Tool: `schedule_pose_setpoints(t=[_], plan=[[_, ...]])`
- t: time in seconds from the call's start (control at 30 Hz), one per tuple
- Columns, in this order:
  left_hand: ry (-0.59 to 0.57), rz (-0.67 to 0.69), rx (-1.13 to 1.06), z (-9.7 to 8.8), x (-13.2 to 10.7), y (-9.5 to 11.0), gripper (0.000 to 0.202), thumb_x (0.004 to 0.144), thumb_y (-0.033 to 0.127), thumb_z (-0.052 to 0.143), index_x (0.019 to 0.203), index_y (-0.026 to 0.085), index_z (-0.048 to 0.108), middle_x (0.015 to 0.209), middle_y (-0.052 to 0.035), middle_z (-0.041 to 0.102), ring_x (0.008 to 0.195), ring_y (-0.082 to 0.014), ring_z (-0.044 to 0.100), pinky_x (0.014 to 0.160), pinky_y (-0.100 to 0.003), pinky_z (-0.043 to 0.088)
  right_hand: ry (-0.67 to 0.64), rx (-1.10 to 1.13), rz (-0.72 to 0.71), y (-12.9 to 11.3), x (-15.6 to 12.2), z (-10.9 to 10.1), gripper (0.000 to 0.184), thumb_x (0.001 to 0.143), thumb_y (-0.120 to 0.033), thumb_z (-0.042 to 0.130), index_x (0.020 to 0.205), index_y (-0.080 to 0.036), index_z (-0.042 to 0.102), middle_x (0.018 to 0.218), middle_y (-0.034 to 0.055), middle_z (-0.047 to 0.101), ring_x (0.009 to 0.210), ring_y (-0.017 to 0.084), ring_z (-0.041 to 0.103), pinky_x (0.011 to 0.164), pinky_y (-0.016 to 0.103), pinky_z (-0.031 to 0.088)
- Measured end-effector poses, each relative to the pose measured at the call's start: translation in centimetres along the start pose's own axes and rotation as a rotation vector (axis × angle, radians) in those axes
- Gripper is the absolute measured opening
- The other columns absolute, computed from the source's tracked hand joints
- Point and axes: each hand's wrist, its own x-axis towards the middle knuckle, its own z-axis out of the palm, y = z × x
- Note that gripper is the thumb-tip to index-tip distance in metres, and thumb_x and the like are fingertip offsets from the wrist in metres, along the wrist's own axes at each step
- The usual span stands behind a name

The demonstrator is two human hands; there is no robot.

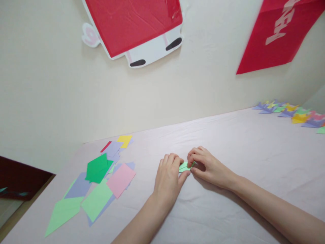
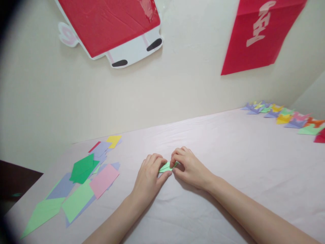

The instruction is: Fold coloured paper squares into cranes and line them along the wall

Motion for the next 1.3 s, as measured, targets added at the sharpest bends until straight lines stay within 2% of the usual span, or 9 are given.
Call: schedule_pose_setpoints(t=[0.27, 0.4, 0.5, 0.6, 0.87, 0.93, 1.17, 1.3], plan=[[0.100, 0.087, -0.040, 0.23, -0.07, -0.52, 0.010, 0.089, 0.017, 0.065, 0.094, 0.021, 0.057, 0.095, -0.0025, 0.063, 0.092, -0.0230, 0.053, 0.079, -0.036, 0.040, 0.015, 0.041, 0.025, 0.55, 0.06, 0.18, 0.013, 0.082, -0.008, 0.065, 0.088, -0.019, 0.060, 0.084, 0.0021, 0.057, 0.083, 0.020, 0.048, 0.077, 0.033, 0.039], [0.113, 0.094, -0.063, 0.28, -0.06, -0.48, 0.007, 0.091, 0.017, 0.062, 0.087, 0.021, 0.057, 0.088, -0.0011, 0.064, 0.087, -0.0216, 0.055, 0.077, -0.035, 0.038, 0.012, 0.035, 0.049, 0.74, 0.17, 0.28, 0.011, 0.085, -0.011, 0.063, 0.080, -0.020, 0.061, 0.081, 0.0021, 0.058, 0.083, 0.020, 0.049, 0.077, 0.032, 0.039], [0.094, 0.068, -0.078, 0.38, -0.11, -0.35, 0.013, 0.086, 0.025, 0.070, 0.092, 0.021, 0.059, 0.090, -0.0013, 0.066, 0.087, -0.0226, 0.055, 0.076, -0.035, 0.038, 0.027, 0.061, 0.065, 0.78, 0.21, 0.26, 0.013, 0.087, -0.014, 0.063, 0.076, -0.019, 0.060, 0.077, 0.0015, 0.058, 0.081, 0.019, 0.050, 0.075, 0.032, 0.039], [0.090, 0.017, -0.125, 0.37, -0.18, -0.21, 0.019, 0.082, 0.024, 0.074, 0.093, 0.022, 0.060, 0.091, -0.0012, 0.066, 0.087, -0.0226, 0.055, 0.076, -0.034, 0.038, 0.041, 0.092, 0.054, 0.79, 0.17, 0.19, 0.014, 0.089, -0.016, 0.063, 0.076, -0.020, 0.061, 0.076, 0.0012, 0.058, 0.081, 0.019, 0.050, 0.073, 0.031, 0.040], [0.078, -0.067, -0.367, 0.09, -0.14, -0.10, 0.009, 0.088, 0.024, 0.067, 0.082, 0.020, 0.062, 0.082, 0.0001, 0.063, 0.080, -0.0190, 0.053, 0.072, -0.030, 0.038, 0.052, 0.106, 0.000, 0.89, 0.01, -0.01, 0.015, 0.092, -0.016, 0.060, 0.078, -0.020, 0.058, 0.078, 0.0012, 0.058, 0.081, 0.019, 0.050, 0.071, 0.029, 0.040], [0.091, -0.083, -0.388, 0.16, -0.10, -0.20, 0.011, 0.090, 0.022, 0.064, 0.079, 0.020, 0.061, 0.079, 0.0007, 0.062, 0.079, -0.0182, 0.053, 0.072, -0.029, 0.037, 0.044, 0.095, -0.012, 0.88, -0.02, -0.01, 0.015, 0.093, -0.018, 0.059, 0.078, -0.020, 0.057, 0.079, 0.0015, 0.058, 0.081, 0.019, 0.050, 0.072, 0.030, 0.040], [0.169, -0.050, -0.324, 0.28, -0.09, -0.83, 0.014, 0.092, 0.021, 0.061, 0.078, 0.020, 0.060, 0.079, 0.0002, 0.062, 0.079, -0.0183, 0.053, 0.071, -0.030, 0.037, 0.046, 0.024, -0.065, 0.70, 0.05, 0.02, 0.010, 0.094, -0.020, 0.057, 0.084, -0.019, 0.058, 0.082, 0.0031, 0.059, 0.082, 0.020, 0.050, 0.074, 0.032, 0.040], [0.167, 0.015, -0.215, 0.10, -0.21, -0.84, 0.014, 0.092, 0.024, 0.061, 0.079, 0.020, 0.060, 0.080, -0.0004, 0.063, 0.080, -0.0191, 0.053, 0.073, -0.031, 0.037, 0.069, 0.010, -0.077, 0.68, 0.10, -0.06, 0.016, 0.095, -0.017, 0.054, 0.079, -0.019, 0.056, 0.076, 0.0026, 0.058, 0.079, 0.020, 0.050, 0.070, 0.030, 0.040]])
